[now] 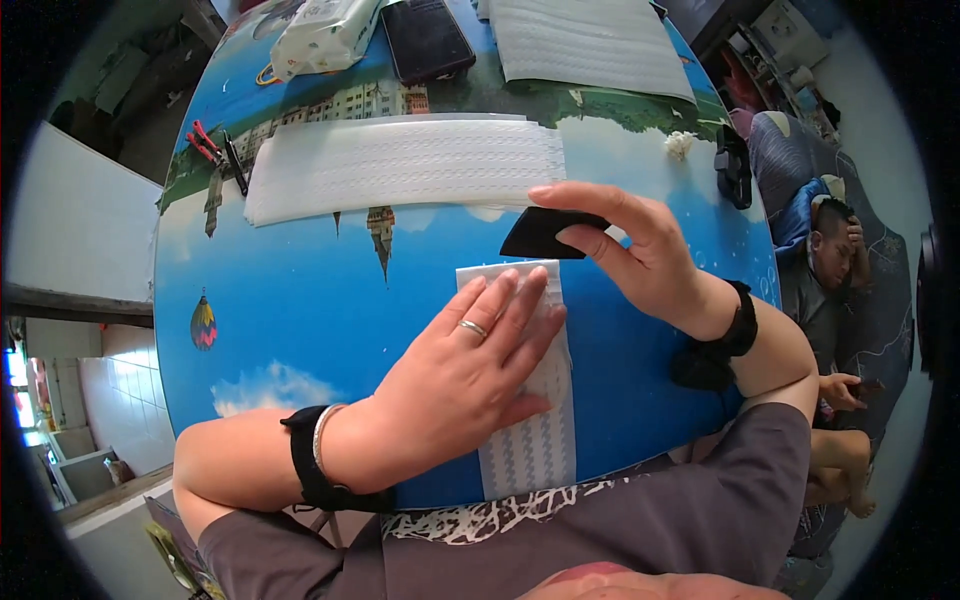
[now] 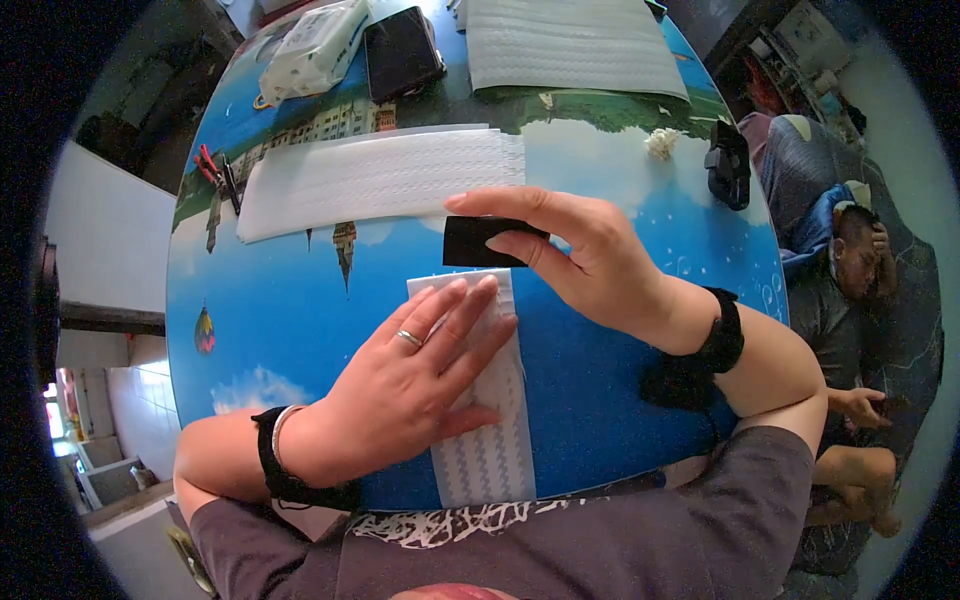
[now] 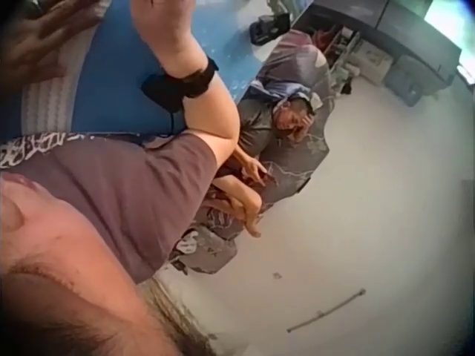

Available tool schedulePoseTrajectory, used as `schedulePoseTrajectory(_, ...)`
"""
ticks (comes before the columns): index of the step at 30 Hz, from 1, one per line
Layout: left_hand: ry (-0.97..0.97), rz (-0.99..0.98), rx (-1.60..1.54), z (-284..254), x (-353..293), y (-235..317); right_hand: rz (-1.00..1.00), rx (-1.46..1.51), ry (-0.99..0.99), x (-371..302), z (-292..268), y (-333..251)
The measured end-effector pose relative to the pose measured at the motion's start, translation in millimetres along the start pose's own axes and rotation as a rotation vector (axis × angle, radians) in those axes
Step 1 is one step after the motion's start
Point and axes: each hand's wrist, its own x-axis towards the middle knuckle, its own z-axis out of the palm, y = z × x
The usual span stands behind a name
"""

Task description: The person uses a black scraper to press down on a white adhesive strip, then peels off the backing and folds the strip over. They repeat this process, smoothing out the folded material with the scraper.

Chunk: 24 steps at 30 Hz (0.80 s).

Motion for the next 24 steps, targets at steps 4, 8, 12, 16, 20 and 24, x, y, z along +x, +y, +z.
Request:
schedulePoseTrajectory(4, -0.009, 0.002, 0.031, -1.4, -1.7, 0.7, -0.009, -0.012, -0.037, 0.8, -0.4, 0.2)
schedulePoseTrajectory(8, -0.029, 0.044, 0.192, -1.8, -1.5, -0.2, -0.003, -0.02, -0.067, 1.6, -0.6, -4.2)
schedulePoseTrajectory(12, -0.026, 0.011, 0.146, -5.5, -1.4, 1.2, -0.028, -0.026, -0.068, 3.2, 1.9, -4.4)
schedulePoseTrajectory(16, -0.03, -0.004, 0.112, -4.6, -2.2, 2.1, -0.059, -0.081, -0.147, 0.7, 6.8, -5.4)
schedulePoseTrajectory(20, -0.055, -0.005, 0.099, -6.1, -1.2, 3.0, -0.035, -0.234, -0.154, -0.7, 6.1, -2.0)
schedulePoseTrajectory(24, -0.059, 0.0, 0.096, -5.2, 0.2, 2.8, -0.016, -0.216, -0.016, 1.0, 7.2, 0.1)
